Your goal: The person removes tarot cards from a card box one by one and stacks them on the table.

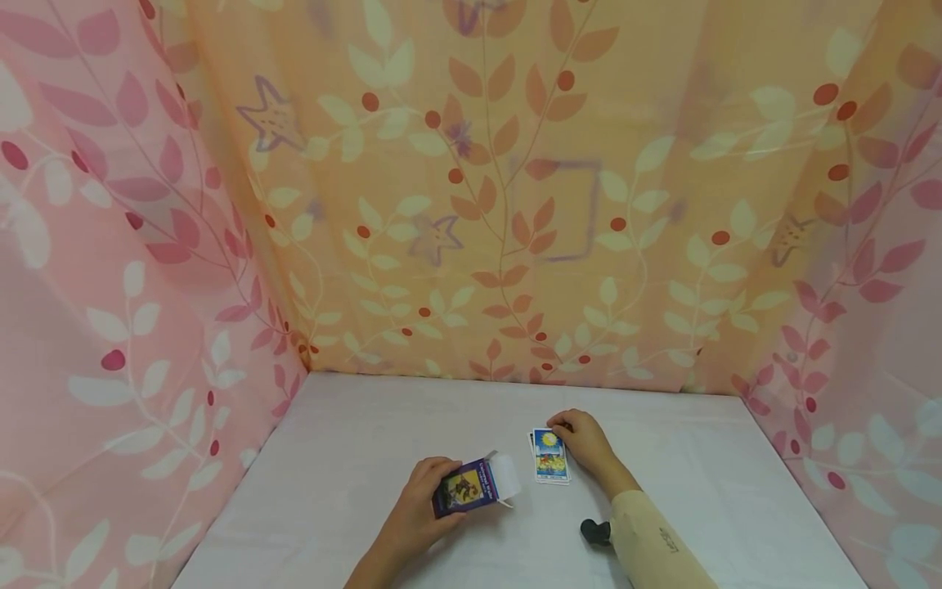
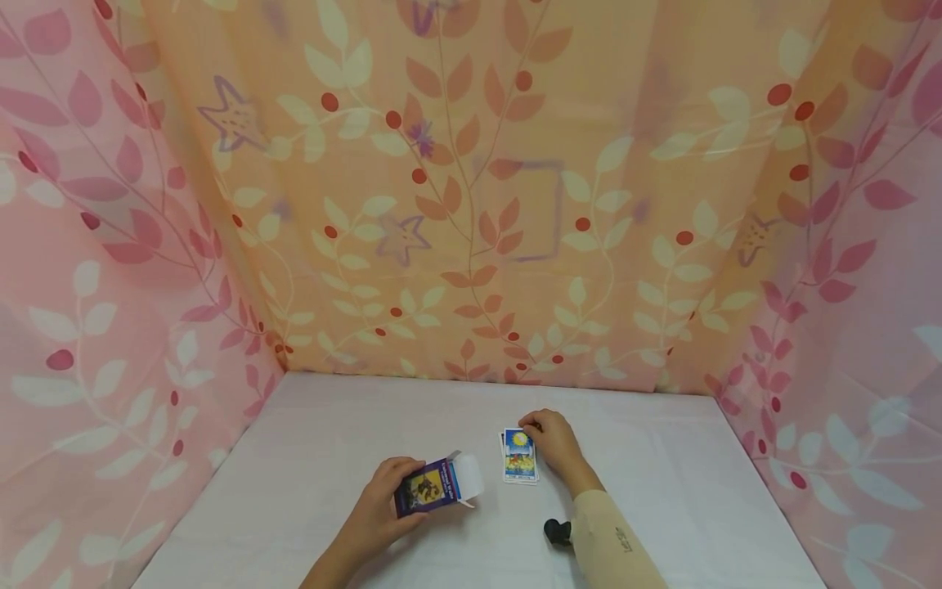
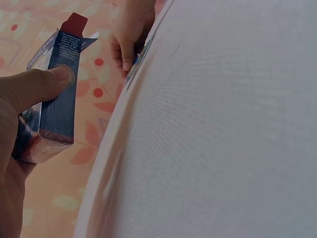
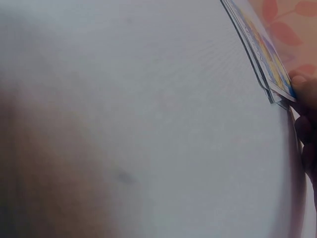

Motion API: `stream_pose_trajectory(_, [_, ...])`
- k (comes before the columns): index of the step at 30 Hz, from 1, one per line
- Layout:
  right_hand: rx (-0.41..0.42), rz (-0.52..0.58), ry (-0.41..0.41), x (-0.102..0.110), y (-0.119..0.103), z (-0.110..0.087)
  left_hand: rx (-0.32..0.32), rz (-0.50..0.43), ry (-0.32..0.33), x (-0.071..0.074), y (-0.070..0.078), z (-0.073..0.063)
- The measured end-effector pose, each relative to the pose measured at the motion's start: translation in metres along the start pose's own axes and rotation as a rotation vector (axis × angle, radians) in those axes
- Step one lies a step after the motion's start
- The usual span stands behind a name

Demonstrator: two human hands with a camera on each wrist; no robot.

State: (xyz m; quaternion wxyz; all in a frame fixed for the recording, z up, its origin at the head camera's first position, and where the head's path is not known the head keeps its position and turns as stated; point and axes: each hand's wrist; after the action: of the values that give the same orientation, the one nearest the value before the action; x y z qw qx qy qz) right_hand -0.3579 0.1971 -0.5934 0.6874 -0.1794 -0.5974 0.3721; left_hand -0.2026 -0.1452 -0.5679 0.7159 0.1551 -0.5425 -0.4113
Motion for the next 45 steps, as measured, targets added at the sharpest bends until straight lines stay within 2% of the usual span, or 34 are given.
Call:
stream_pose_trajectory(9, [0.012, -0.029, -0.007, 0.002, -0.003, 0.000, -0.025, 0.031, 0.005, 0.001, 0.001, 0.000])
stream_pose_trajectory(27, [-0.008, -0.016, -0.025, 0.005, -0.003, 0.002, -0.004, 0.011, -0.004, 0.000, -0.002, 0.002])
stream_pose_trajectory(31, [-0.005, -0.013, -0.030, 0.007, -0.005, 0.001, -0.017, 0.021, 0.002, 0.001, -0.002, 0.002])
stream_pose_trajectory(36, [-0.011, 0.011, -0.006, 0.010, -0.009, -0.001, -0.040, 0.020, 0.015, 0.001, -0.002, 0.001])
stream_pose_trajectory(45, [-0.021, 0.053, 0.054, 0.015, -0.024, -0.013, -0.023, 0.018, 0.017, 0.000, -0.001, -0.001])
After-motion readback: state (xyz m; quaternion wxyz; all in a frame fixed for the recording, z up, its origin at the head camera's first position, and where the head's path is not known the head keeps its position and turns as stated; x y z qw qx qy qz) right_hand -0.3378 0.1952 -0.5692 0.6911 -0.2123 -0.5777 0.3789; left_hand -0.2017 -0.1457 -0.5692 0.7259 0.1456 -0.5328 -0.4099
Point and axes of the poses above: each hand's wrist, its own z-axis towards the middle knuckle, its own x-axis out of the back of the hand, y = z × x, and after that the axes turned 5 degrees about x, right-handed
